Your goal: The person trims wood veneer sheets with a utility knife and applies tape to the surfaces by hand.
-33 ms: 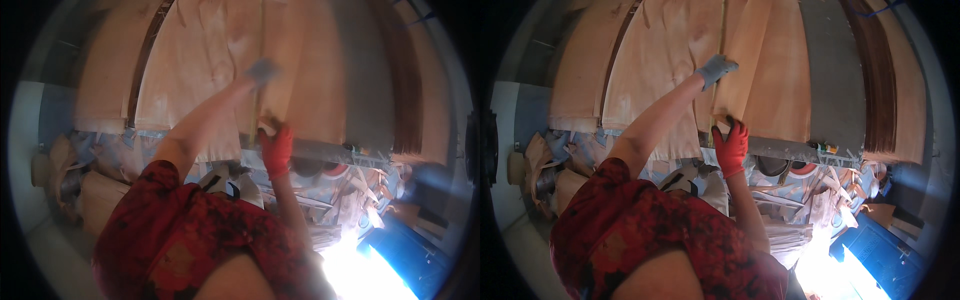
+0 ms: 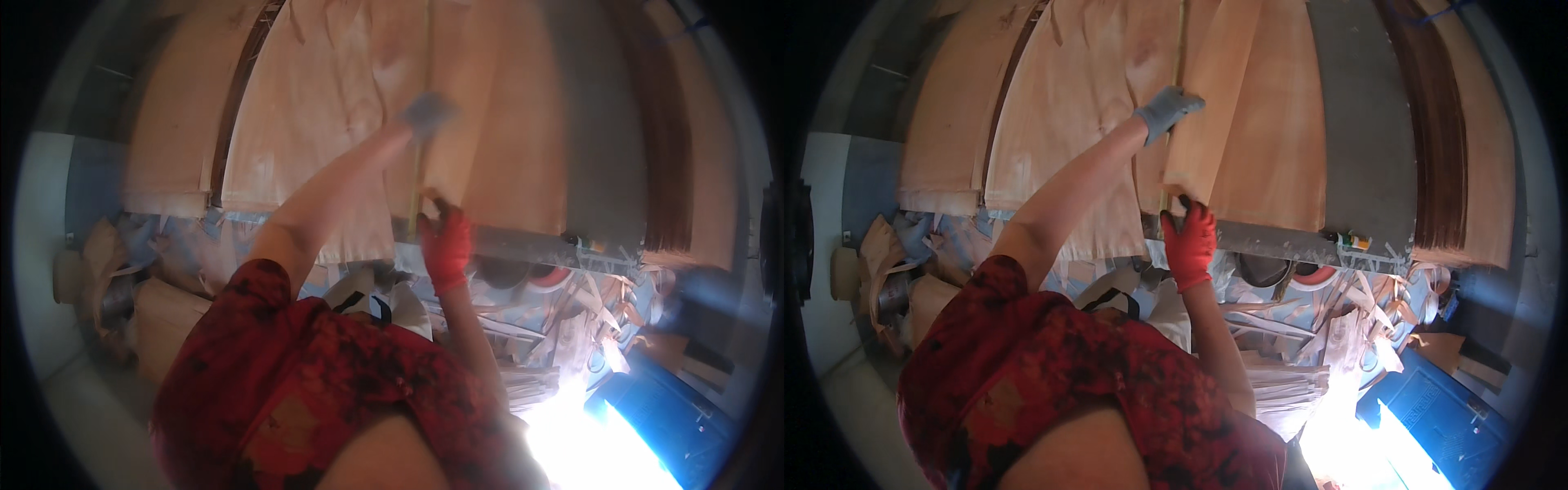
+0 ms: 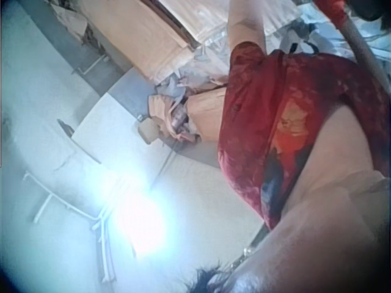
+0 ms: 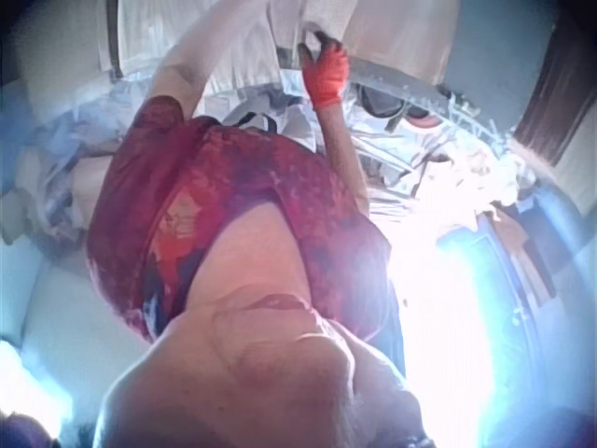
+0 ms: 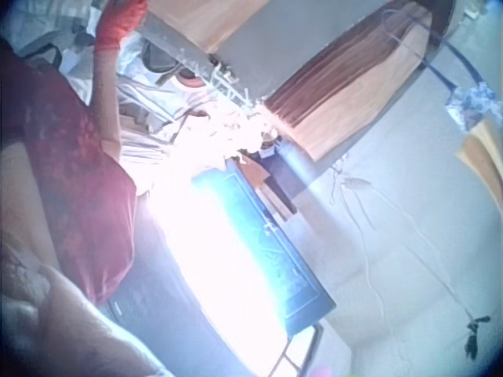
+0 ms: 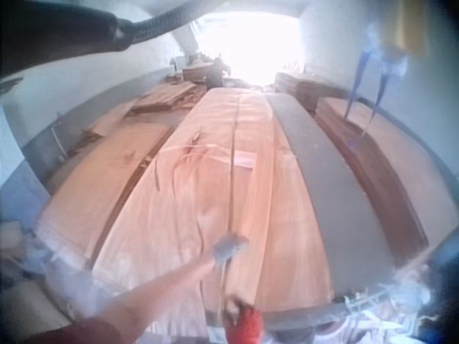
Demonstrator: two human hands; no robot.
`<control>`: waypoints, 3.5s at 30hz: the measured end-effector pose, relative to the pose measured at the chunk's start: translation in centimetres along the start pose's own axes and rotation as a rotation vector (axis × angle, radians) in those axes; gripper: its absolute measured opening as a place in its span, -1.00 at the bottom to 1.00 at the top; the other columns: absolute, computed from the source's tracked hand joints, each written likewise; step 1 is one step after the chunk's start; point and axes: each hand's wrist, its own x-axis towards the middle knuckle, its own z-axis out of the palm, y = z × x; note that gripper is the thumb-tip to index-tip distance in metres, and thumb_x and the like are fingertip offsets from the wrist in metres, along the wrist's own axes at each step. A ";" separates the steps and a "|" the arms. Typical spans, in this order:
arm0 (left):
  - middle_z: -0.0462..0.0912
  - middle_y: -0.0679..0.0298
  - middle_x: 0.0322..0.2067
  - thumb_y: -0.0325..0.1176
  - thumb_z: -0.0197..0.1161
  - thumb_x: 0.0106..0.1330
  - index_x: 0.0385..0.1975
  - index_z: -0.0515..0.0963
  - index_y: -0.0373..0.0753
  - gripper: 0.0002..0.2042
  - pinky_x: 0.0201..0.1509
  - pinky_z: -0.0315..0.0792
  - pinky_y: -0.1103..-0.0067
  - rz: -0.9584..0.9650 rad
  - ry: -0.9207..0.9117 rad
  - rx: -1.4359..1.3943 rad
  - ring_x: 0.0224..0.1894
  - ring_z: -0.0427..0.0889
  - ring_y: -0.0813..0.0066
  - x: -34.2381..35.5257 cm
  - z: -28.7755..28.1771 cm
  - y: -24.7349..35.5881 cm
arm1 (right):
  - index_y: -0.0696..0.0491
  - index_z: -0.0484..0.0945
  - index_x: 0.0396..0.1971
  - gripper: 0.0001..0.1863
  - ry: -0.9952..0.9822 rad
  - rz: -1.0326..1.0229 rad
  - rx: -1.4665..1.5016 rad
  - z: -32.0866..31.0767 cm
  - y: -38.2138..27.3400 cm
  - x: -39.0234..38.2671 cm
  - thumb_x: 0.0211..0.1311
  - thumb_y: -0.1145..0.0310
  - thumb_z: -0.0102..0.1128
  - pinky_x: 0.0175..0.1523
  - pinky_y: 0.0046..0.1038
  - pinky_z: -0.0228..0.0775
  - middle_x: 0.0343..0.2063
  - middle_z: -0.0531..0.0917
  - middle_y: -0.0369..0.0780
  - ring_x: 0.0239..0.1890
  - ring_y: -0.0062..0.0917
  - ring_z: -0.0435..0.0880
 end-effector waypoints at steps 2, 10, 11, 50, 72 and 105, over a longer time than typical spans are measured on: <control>0.67 0.26 -0.36 -0.08 0.41 0.21 -0.15 0.62 -0.30 -0.59 -0.39 0.52 0.44 0.077 0.008 -0.002 -0.37 0.67 0.42 0.7 -1.1 -1.6 | 0.06 0.39 0.24 -0.33 -0.098 0.065 -0.212 3.5 0.0 -1.2 0.14 0.21 0.43 0.18 -0.13 0.43 0.12 0.55 -0.06 0.15 -0.10 0.51; 0.70 0.26 -0.32 -0.07 0.42 0.18 -0.08 0.63 -0.32 -0.54 -0.39 0.51 0.45 0.033 0.072 -0.089 -0.34 0.67 0.41 -1.6 -1.5 1.6 | 0.00 0.36 0.21 -0.46 -0.080 0.314 0.075 6.1 1.4 -1.8 0.22 0.31 0.25 -0.12 -0.25 0.52 -0.21 0.62 -0.10 -0.22 -0.28 0.63; 0.70 0.26 -0.34 -0.07 0.42 0.18 -0.08 0.63 -0.33 -0.54 -0.41 0.51 0.44 0.072 0.104 -0.097 -0.35 0.67 0.41 -1.5 -2.4 1.4 | 0.02 0.47 0.08 -0.60 -0.061 0.316 0.312 6.4 1.4 -2.0 0.25 0.33 0.22 -0.30 -0.36 0.53 -0.32 0.61 -0.21 -0.42 -0.43 0.62; 0.73 0.12 -0.07 -0.19 0.45 0.26 0.06 0.59 -0.36 -0.53 -0.04 0.67 0.31 -0.244 0.120 -0.629 -0.12 0.76 0.29 -15.7 -27.8 -17.7 | 0.17 0.59 -0.08 -0.64 -0.224 0.527 0.473 6.8 -10.9 2.3 0.28 0.23 0.33 -0.62 -0.48 0.36 -0.57 0.57 -0.29 -0.70 -0.59 0.54; 0.10 -0.15 0.48 0.40 -0.16 0.39 0.50 0.11 -0.25 -0.10 0.52 -0.05 0.03 0.057 -0.355 0.744 0.53 0.02 -0.16 -16.8 -20.9 10.8 | 0.13 0.54 -0.41 -0.80 -0.138 0.504 0.552 0.0 -21.6 3.2 0.29 0.31 0.28 -0.74 -0.50 0.15 -0.73 0.46 -0.32 -0.82 -0.61 0.40; 0.00 -0.24 0.45 0.36 -0.18 0.41 0.54 -0.18 -0.35 -0.03 0.39 -0.06 -0.15 0.336 0.233 0.209 0.42 0.06 -0.26 -14.2 -1.4 15.9 | 0.18 0.60 -0.39 -0.86 0.070 0.506 0.413 -12.6 -22.1 -0.7 0.23 0.41 0.29 -0.68 -0.52 0.14 -0.72 0.52 -0.30 -0.80 -0.64 0.42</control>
